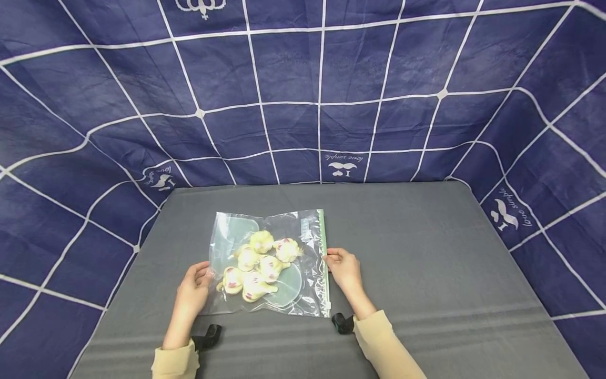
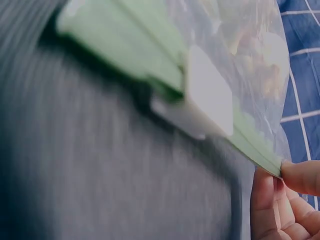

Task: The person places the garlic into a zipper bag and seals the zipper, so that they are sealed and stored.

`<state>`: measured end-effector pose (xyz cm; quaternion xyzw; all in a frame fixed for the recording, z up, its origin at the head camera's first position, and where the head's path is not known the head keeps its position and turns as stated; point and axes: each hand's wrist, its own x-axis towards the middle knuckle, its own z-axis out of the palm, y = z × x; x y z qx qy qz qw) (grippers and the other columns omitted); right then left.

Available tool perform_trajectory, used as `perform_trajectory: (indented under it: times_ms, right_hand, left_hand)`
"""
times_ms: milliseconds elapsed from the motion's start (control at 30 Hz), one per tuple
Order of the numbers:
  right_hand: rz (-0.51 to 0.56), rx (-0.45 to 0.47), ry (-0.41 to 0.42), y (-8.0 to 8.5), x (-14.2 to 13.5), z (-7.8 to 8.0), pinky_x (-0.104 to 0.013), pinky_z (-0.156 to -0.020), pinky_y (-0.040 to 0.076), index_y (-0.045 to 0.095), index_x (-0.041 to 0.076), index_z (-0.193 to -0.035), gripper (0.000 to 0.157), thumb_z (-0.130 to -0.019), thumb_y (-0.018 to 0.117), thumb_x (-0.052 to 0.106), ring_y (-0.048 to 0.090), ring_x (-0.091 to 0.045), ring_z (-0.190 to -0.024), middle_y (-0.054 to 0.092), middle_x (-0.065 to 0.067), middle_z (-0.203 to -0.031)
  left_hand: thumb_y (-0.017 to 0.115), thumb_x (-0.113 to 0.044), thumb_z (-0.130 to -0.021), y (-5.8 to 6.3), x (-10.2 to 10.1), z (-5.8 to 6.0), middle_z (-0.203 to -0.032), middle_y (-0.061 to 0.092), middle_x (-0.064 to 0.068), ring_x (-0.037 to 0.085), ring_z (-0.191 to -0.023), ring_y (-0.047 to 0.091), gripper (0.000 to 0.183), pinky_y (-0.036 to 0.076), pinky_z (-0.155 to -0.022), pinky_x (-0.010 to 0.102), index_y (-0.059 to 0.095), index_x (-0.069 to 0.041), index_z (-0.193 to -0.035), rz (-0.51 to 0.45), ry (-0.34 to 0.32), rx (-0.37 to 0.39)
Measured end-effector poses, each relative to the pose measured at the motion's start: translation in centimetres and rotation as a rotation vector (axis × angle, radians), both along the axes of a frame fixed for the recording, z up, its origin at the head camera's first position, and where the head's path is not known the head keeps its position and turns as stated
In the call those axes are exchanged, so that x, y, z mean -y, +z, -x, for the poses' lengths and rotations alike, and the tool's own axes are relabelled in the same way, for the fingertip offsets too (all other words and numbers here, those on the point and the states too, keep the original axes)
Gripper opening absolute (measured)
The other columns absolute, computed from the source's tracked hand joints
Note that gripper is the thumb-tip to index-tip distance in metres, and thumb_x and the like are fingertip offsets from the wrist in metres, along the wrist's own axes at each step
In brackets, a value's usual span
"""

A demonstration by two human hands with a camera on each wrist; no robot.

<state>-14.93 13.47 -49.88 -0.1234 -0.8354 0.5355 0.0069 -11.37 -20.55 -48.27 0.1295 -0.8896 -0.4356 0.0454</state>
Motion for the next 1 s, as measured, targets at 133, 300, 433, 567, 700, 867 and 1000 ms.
perform_trajectory:
  times_ms: [133, 300, 433, 567, 700, 867, 1000]
  right_hand:
    - [-0.029, 0.002, -0.014, 0.2, -1.2, 0.2, -0.017, -0.061, 0.052, 0.069, -0.003, -0.111, 0.025, -0.091, 0.068, 0.013, 0.068, -0.009, -0.067, 0.075, -0.018, -0.095]
    - [-0.07, -0.005, -0.033, 0.3, -2.7, 0.5, -0.018, -0.062, 0.051, 0.069, -0.002, -0.112, 0.025, -0.092, 0.067, 0.014, 0.069, -0.01, -0.069, 0.075, -0.017, -0.096]
    - [-0.127, -0.035, -0.046, 0.4, -3.8, 0.5, -0.02, -0.062, 0.048, 0.07, -0.001, -0.11, 0.025, -0.091, 0.067, 0.015, 0.068, -0.009, -0.065, 0.076, -0.014, -0.093]
    - [-0.147, -0.048, -0.049, 0.5, -4.7, 0.5, -0.021, -0.06, 0.047, 0.07, -0.001, -0.109, 0.026, -0.09, 0.068, 0.016, 0.067, -0.008, -0.063, 0.076, -0.013, -0.09]
    - [-0.13, 0.012, -0.052, 0.6, -5.6, 0.7, -0.019, -0.062, 0.049, 0.069, -0.001, -0.114, 0.028, -0.092, 0.067, 0.017, 0.07, -0.011, -0.069, 0.075, -0.015, -0.097]
    - [-0.129, 0.047, -0.07, 0.4, -6.7, 0.9, -0.016, -0.061, 0.048, 0.067, -0.002, -0.117, 0.031, -0.094, 0.066, 0.017, 0.067, -0.003, -0.067, 0.074, -0.017, -0.102]
    - [-0.12, 0.043, -0.083, 0.4, -7.3, 0.9, -0.015, -0.06, 0.048, 0.067, -0.003, -0.117, 0.031, -0.094, 0.066, 0.017, 0.062, 0.003, -0.065, 0.075, -0.017, -0.1]
  left_hand:
    - [0.05, -0.005, -0.1, -0.1, -1.2, 0.1, -0.129, 0.058, 0.029, 0.043, -0.12, 0.057, 0.037, 0.047, -0.1, 0.052, 0.047, 0.006, -0.135, -0.012, -0.059, -0.004]
    - [0.05, -0.003, -0.1, -0.1, -2.3, 0.2, -0.129, 0.059, 0.029, 0.043, -0.119, 0.058, 0.036, 0.048, -0.1, 0.052, 0.048, 0.006, -0.134, -0.027, -0.113, -0.022]
    - [0.051, -0.004, -0.1, -0.3, -3.1, 0.1, -0.13, 0.058, 0.029, 0.042, -0.12, 0.058, 0.037, 0.047, -0.1, 0.051, 0.047, 0.005, -0.136, -0.042, -0.144, -0.017]
    - [0.051, -0.003, -0.1, -0.5, -4.0, 0.0, -0.132, 0.057, 0.029, 0.043, -0.121, 0.057, 0.039, 0.047, -0.101, 0.051, 0.046, 0.005, -0.137, -0.059, -0.17, -0.013]
    - [0.051, -0.003, -0.099, -0.7, -4.9, 0.1, -0.132, 0.057, 0.029, 0.043, -0.12, 0.058, 0.039, 0.048, -0.099, 0.051, 0.046, 0.006, -0.137, -0.065, -0.192, -0.024]
    - [0.051, -0.002, -0.098, -0.9, -5.8, 0.0, -0.132, 0.057, 0.028, 0.043, -0.121, 0.058, 0.04, 0.048, -0.099, 0.05, 0.046, 0.006, -0.137, -0.072, -0.229, -0.031]
    - [0.053, -0.001, -0.098, -0.8, -6.3, 0.0, -0.132, 0.057, 0.029, 0.043, -0.121, 0.058, 0.039, 0.049, -0.099, 0.05, 0.047, 0.006, -0.136, -0.069, -0.249, -0.039]
